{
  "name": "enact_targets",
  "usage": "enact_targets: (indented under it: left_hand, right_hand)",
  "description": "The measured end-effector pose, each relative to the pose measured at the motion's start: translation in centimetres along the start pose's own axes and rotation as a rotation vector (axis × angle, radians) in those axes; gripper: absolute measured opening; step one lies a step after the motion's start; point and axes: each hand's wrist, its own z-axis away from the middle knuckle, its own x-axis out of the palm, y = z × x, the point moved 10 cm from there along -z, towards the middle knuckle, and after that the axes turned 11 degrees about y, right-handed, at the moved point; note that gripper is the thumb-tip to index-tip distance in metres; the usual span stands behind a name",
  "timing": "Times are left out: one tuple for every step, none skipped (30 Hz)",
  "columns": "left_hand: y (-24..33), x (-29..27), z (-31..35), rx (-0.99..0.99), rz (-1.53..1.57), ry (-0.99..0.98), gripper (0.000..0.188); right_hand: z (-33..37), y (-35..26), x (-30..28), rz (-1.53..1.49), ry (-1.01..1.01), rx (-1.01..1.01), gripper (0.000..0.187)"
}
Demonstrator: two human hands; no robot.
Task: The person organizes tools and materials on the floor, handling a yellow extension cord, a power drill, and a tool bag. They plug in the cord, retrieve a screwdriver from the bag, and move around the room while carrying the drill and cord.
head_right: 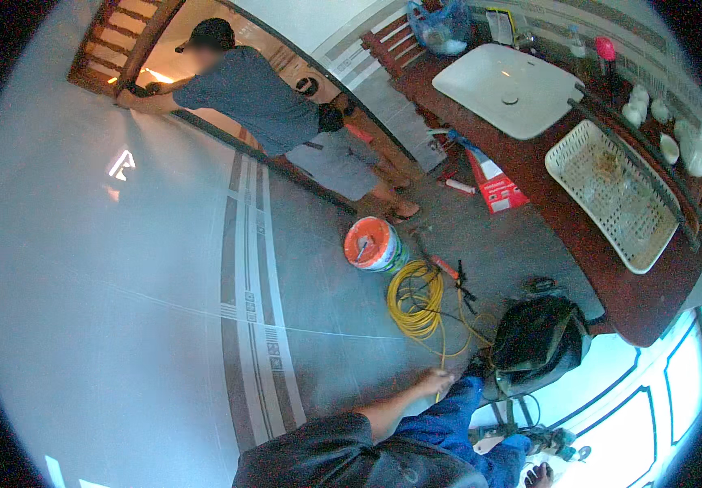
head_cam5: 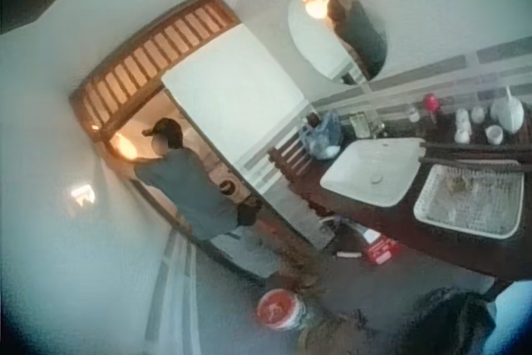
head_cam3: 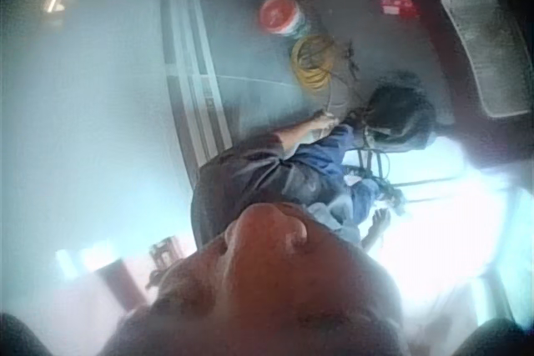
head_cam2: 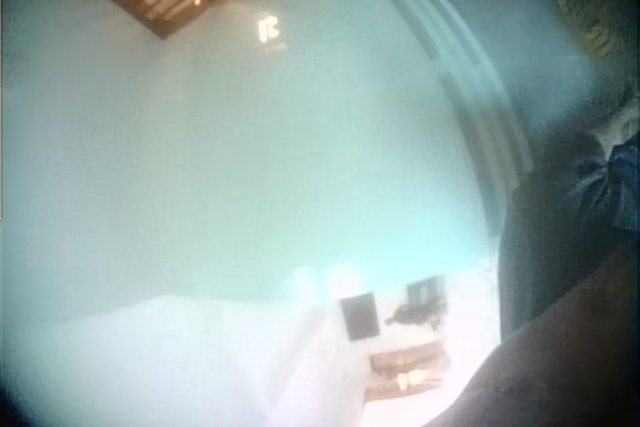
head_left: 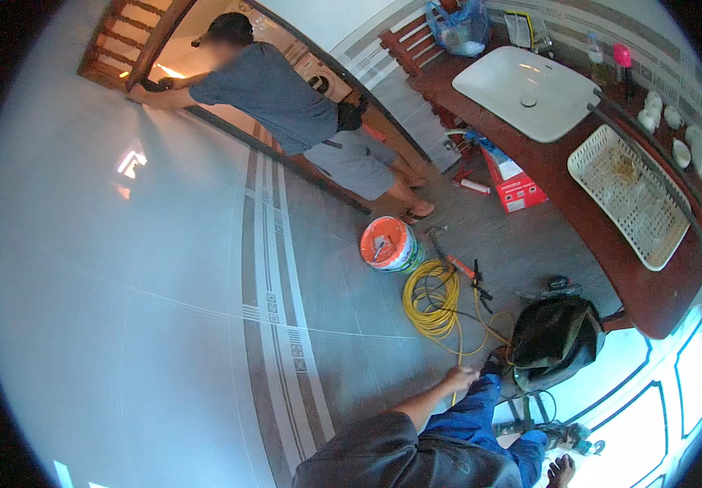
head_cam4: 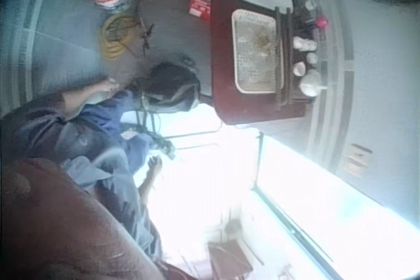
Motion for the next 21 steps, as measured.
enact_targets:
  left_hand:
    - [3.1,3.2,1.5,0.085,-0.190,-0.071,0.051]
    - [2.5,4.7,3.6,0.017,-0.249,-0.139,0.058]
    - [3.3,6.4,5.0,0.048,-0.297,-0.200,0.062]
    - [4.3,8.2,6.2,0.069,-0.282,-0.278,0.064]
    - [4.8,9.3,6.9,0.073,-0.284,-0.318,0.059]
    - [4.0,9.7,7.5,0.054,-0.286,-0.345,0.054]
    - [3.8,9.8,7.3,0.093,-0.324,-0.303,0.052]
    - [3.7,10.3,6.8,0.137,-0.361,-0.264,0.050]
    - [3.9,10.6,6.4,0.186,-0.394,-0.236,0.048]
    - [3.5,10.8,5.8,0.166,-0.383,-0.239,0.049]
    - [4.3,11.6,5.1,0.149,-0.362,-0.257,0.049]
    - [5.6,12.5,4.4,0.135,-0.343,-0.277,0.050]
    - [5.6,12.8,4.0,0.053,-0.318,-0.271,0.047]
    - [4.3,12.5,3.9,0.052,-0.335,-0.258,0.046]
    - [3.3,12.8,3.3,0.063,-0.350,-0.247,0.045]
    - [2.0,12.9,2.9,0.068,-0.365,-0.235,0.045]
    - [1.6,13.6,2.3,0.101,-0.364,-0.248,0.042]
    - [1.3,14.2,1.4,0.095,-0.386,-0.247,0.042]
    - [1.5,15.1,0.6,0.097,-0.403,-0.247,0.041]
    - [1.7,16.2,-0.1,0.099,-0.416,-0.248,0.041]
    - [1.2,16.7,-0.4,0.044,-0.445,-0.217,0.039]
  right_hand:
    - [-1.8,0.5,-3.5,0.030,0.023,-0.125,0.045]
    - [-3.1,1.6,-4.4,0.043,0.064,-0.074,0.047]
    - [-4.6,2.5,-6.0,-0.030,0.068,-0.054,0.048]
    - [-5.7,3.5,-7.6,-0.104,0.075,-0.035,0.050]
    - [-7.2,4.6,-8.3,-0.129,0.085,-0.037,0.053]
    - [-7.5,5.2,-8.1,-0.184,0.096,0.046,0.050]
    - [-7.8,5.4,-7.1,-0.145,0.087,0.052,0.050]
    - [-8.0,5.4,-6.0,-0.066,0.061,0.028,0.051]
    - [-8.1,5.1,-5.5,0.016,0.055,-0.011,0.052]
    - [-8.1,4.9,-4.4,0.118,0.036,-0.057,0.053]
    - [-7.8,4.5,-4.0,0.222,0.036,-0.109,0.054]
    - [-7.6,4.2,-3.4,0.334,0.035,-0.168,0.056]
    - [-7.5,4.3,-2.6,0.438,0.021,-0.216,0.057]
    - [-7.2,4.8,-1.1,0.519,-0.015,-0.240,0.059]
    - [-8.3,5.8,0.1,0.618,-0.019,-0.298,0.058]
    - [-9.0,7.1,1.0,0.701,-0.030,-0.338,0.058]
    - [-10.8,8.8,1.4,0.783,-0.018,-0.396,0.057]
    - [-12.5,10.7,1.5,0.859,0.000,-0.444,0.058]
    - [-14.4,12.3,1.9,0.937,0.019,-0.494,0.058]
    - [-16.1,13.5,1.8,1.000,0.046,-0.537,0.059]
    - [-16.5,14.1,2.3,1.048,0.055,-0.587,0.060]
